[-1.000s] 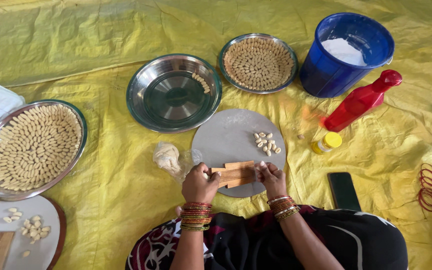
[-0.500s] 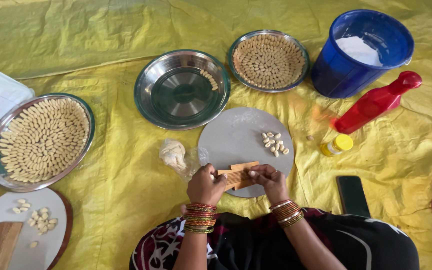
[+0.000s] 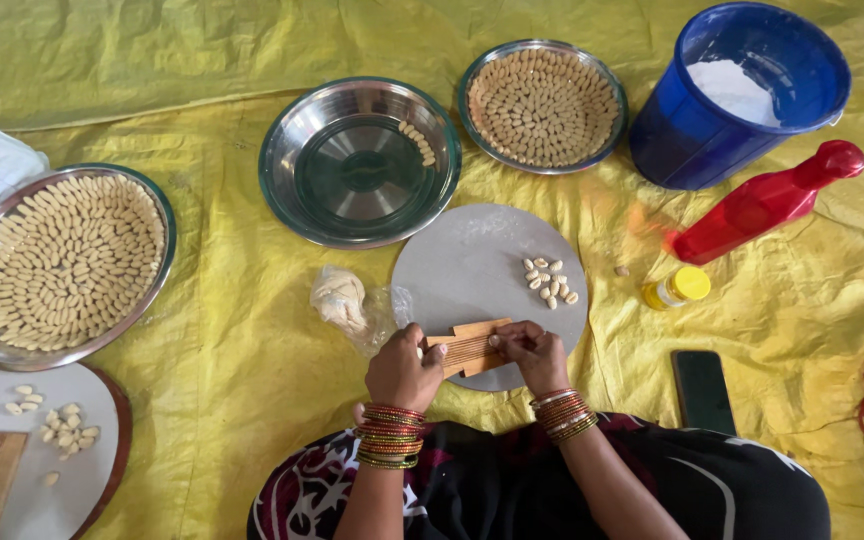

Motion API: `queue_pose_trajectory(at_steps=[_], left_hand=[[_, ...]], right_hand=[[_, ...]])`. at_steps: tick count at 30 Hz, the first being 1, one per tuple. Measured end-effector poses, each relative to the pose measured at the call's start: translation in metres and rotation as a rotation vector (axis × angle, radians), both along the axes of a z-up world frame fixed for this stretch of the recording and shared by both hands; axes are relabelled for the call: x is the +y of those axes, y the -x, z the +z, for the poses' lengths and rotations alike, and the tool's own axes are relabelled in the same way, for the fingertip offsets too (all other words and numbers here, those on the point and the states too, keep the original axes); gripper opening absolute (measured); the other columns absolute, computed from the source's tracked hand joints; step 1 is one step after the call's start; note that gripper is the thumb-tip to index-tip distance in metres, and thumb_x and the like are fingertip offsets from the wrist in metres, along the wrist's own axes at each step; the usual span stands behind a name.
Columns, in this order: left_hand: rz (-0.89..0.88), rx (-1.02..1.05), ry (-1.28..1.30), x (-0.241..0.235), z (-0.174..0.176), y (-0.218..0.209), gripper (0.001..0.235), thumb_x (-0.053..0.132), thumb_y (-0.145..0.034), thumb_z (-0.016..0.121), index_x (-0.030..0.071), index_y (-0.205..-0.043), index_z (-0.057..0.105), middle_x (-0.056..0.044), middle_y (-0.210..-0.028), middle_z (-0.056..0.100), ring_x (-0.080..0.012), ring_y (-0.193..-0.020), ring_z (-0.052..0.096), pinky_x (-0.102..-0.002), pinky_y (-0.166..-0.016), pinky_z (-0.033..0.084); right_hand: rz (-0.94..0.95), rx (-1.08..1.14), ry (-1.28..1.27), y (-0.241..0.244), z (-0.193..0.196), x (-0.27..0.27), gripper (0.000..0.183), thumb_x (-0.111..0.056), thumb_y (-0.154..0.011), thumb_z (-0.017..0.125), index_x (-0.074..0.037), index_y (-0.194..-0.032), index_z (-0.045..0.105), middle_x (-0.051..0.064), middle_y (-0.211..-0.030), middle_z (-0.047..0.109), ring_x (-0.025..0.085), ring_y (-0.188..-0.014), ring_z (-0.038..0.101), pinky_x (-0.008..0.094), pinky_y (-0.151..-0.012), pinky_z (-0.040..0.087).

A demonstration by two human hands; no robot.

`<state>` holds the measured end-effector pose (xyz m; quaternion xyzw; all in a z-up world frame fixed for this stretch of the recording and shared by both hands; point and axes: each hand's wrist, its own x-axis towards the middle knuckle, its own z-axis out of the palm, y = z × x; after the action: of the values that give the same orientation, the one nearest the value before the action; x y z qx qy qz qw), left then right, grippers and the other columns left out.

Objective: The person sits on the floor and uses a wooden ridged tool to press small pieces of dough into a ridged shape. The shaped pieces are placed on a nearby plate. Another person is visible to the left, also shaping dough.

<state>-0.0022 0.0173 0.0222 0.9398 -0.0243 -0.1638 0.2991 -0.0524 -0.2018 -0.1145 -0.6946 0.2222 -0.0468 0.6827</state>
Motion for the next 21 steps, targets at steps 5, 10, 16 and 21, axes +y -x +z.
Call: queue_pose_trajectory(at_steps=[5, 10, 16, 21], left_hand=[[-0.013, -0.099, 0.0, -0.001, 0.0, 0.001, 0.032, 0.035, -0.086, 0.074, 0.007, -0.098, 0.063, -0.013, -0.099, 0.07, -0.0343, -0.088, 0.07, -0.048, -0.074, 0.055], [-0.024, -0.017, -0.034, 0.002, -0.006, 0.002, 0.034, 0.038, -0.091, 0.071, 0.008, -0.105, 0.065, -0.01, -0.105, 0.071, -0.0307, -0.095, 0.071, -0.046, -0.082, 0.056], [-0.06, -0.062, -0.044, 0.003, -0.012, 0.0, 0.039, 0.039, -0.091, 0.071, 0.008, -0.114, 0.064, -0.011, -0.111, 0.07, -0.0305, -0.099, 0.071, -0.045, -0.084, 0.056], [-0.063, -0.061, -0.041, 0.008, -0.019, -0.001, 0.039, 0.038, -0.088, 0.073, 0.01, -0.114, 0.065, -0.01, -0.112, 0.07, -0.0302, -0.1, 0.071, -0.045, -0.085, 0.056]], right_hand=[[-0.004, 0.02, -0.01, -0.003, -0.005, -0.008, 0.016, -0.004, -0.085, 0.078, 0.002, -0.099, 0.074, 0.005, -0.082, 0.076, 0.01, -0.072, 0.07, 0.026, -0.068, 0.06], [-0.002, 0.053, -0.044, -0.002, -0.011, -0.015, 0.016, -0.005, -0.087, 0.077, 0.002, -0.102, 0.075, 0.006, -0.082, 0.075, 0.011, -0.07, 0.068, 0.026, -0.067, 0.06], [-0.018, 0.114, -0.001, 0.0, -0.014, -0.024, 0.016, -0.005, -0.087, 0.078, 0.002, -0.101, 0.075, 0.006, -0.081, 0.074, 0.011, -0.069, 0.067, 0.023, -0.067, 0.056], [-0.059, 0.085, -0.096, -0.001, -0.025, -0.029, 0.017, -0.004, -0.086, 0.079, 0.004, -0.099, 0.072, 0.008, -0.084, 0.072, 0.012, -0.069, 0.068, 0.023, -0.064, 0.058]])
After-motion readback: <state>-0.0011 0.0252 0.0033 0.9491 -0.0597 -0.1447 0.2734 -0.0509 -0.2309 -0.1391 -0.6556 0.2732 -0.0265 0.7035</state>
